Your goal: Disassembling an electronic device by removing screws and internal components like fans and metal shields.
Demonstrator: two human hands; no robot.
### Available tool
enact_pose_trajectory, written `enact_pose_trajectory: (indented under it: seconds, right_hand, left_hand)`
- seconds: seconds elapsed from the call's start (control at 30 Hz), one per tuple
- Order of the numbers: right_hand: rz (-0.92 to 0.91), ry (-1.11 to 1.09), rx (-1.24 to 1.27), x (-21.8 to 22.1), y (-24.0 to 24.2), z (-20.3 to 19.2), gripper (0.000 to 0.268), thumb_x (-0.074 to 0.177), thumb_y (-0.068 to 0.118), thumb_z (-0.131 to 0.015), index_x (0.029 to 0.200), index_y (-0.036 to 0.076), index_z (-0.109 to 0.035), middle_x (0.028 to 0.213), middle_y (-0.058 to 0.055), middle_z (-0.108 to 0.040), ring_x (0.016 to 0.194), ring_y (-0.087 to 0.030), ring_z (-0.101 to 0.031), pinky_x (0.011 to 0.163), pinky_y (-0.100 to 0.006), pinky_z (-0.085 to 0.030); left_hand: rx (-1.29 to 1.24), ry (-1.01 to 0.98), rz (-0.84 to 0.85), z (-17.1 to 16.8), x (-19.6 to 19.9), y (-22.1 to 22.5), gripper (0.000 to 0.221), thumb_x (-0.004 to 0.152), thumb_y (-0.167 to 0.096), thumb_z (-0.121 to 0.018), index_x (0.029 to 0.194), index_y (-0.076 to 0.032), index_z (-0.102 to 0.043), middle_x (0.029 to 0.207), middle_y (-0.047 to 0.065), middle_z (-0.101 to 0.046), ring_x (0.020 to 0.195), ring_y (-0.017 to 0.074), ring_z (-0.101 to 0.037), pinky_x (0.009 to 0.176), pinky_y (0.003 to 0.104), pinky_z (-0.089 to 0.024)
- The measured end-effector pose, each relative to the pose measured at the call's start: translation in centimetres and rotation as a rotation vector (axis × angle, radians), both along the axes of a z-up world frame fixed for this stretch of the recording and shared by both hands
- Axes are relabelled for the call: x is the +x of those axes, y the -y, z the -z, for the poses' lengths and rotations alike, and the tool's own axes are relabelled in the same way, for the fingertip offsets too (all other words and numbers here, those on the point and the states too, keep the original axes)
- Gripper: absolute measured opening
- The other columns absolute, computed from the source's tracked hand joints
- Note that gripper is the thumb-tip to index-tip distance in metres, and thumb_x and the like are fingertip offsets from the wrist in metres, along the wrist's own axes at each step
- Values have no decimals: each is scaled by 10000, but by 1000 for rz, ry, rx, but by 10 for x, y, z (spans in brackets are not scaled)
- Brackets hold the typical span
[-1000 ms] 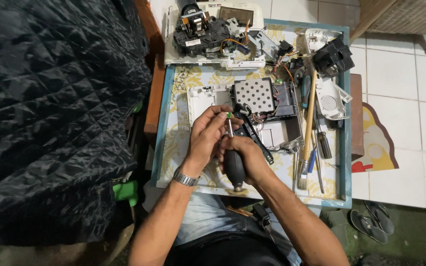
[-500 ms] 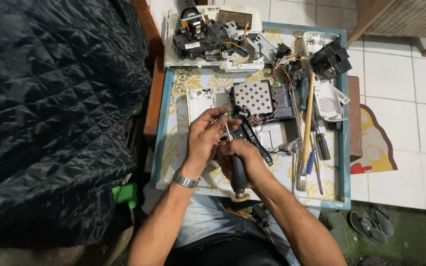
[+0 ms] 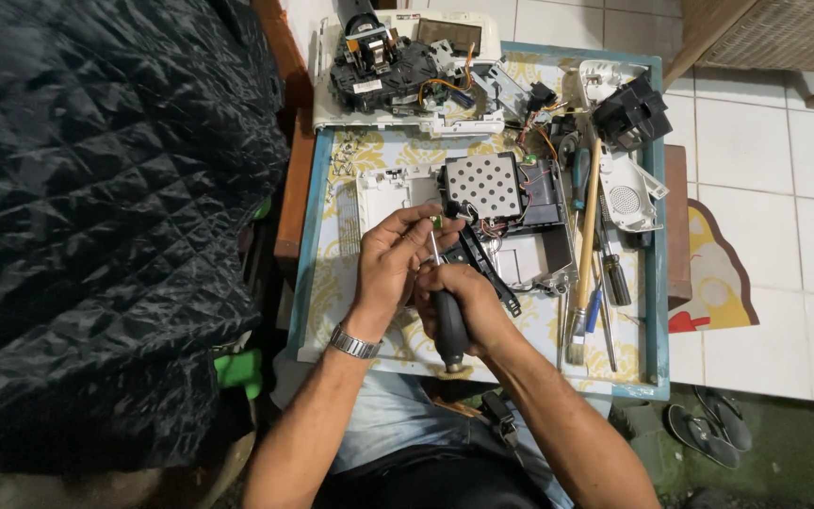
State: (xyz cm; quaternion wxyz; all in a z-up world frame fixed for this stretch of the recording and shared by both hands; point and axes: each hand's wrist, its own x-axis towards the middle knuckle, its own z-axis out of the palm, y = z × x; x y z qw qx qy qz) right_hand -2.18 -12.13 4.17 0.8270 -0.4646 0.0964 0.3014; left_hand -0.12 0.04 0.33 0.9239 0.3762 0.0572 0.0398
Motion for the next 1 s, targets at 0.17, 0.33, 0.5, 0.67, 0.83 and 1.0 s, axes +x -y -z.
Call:
enact_pose_trajectory:
  seconds: [0.17,0.33,0.5,0.67,0.83,1.0]
  right_hand:
    - [-29,-38,-16,6,1,7,154,783,123,-626,771,-27,-594,572,-170,-499,468,-304,-611,430,-422,-528]
    - [-15,-8,-53,7,3,3,132,766,76,-623,687,-21,-578,518,-142,-418,409,-282,-546,395,-387,-485]
    - [-56,1,-52,7,-1,6,155,770,109,-651,743,-39,-612,553,-189,-526,468,-318,-634,437,-432,-550]
    - [-41,-8,-87,7,0,20,154,748,86,-650,681,-47,-606,523,-164,-463,417,-289,-556,404,-425,-510]
    - [-57,2,-123,7,-1,11,145,748,71,-648,664,-40,-609,518,-168,-474,422,-297,-580,412,-436,-534]
    - [-42,-14,-108,9,-4,3,147,742,79,-662,692,-52,-618,533,-215,-519,457,-330,-621,448,-465,-553]
  left_hand:
    - [32,-7,-17,-5,-1,-2,258,989,-77,-648,1219,40,-665,948,213,-692,1019,388,-733,907,434,-634]
    - [42,22,-20,-2,1,0,230,1027,-92,-591,1196,40,-675,932,174,-667,1016,352,-725,915,398,-627]
    - [2,15,23,-9,-2,-6,291,1016,-128,-616,1253,39,-643,985,160,-658,1072,348,-709,962,380,-597]
    - [21,-30,20,0,0,-6,304,1006,-131,-627,1253,47,-629,946,160,-653,1043,359,-722,948,380,-618]
    - [-2,-64,9,7,4,-4,323,1044,-217,-580,1231,39,-640,935,205,-688,1015,389,-731,916,439,-631]
    - [5,-92,33,-2,1,-4,307,1053,-212,-556,1223,29,-642,952,207,-709,1003,382,-737,905,459,-635]
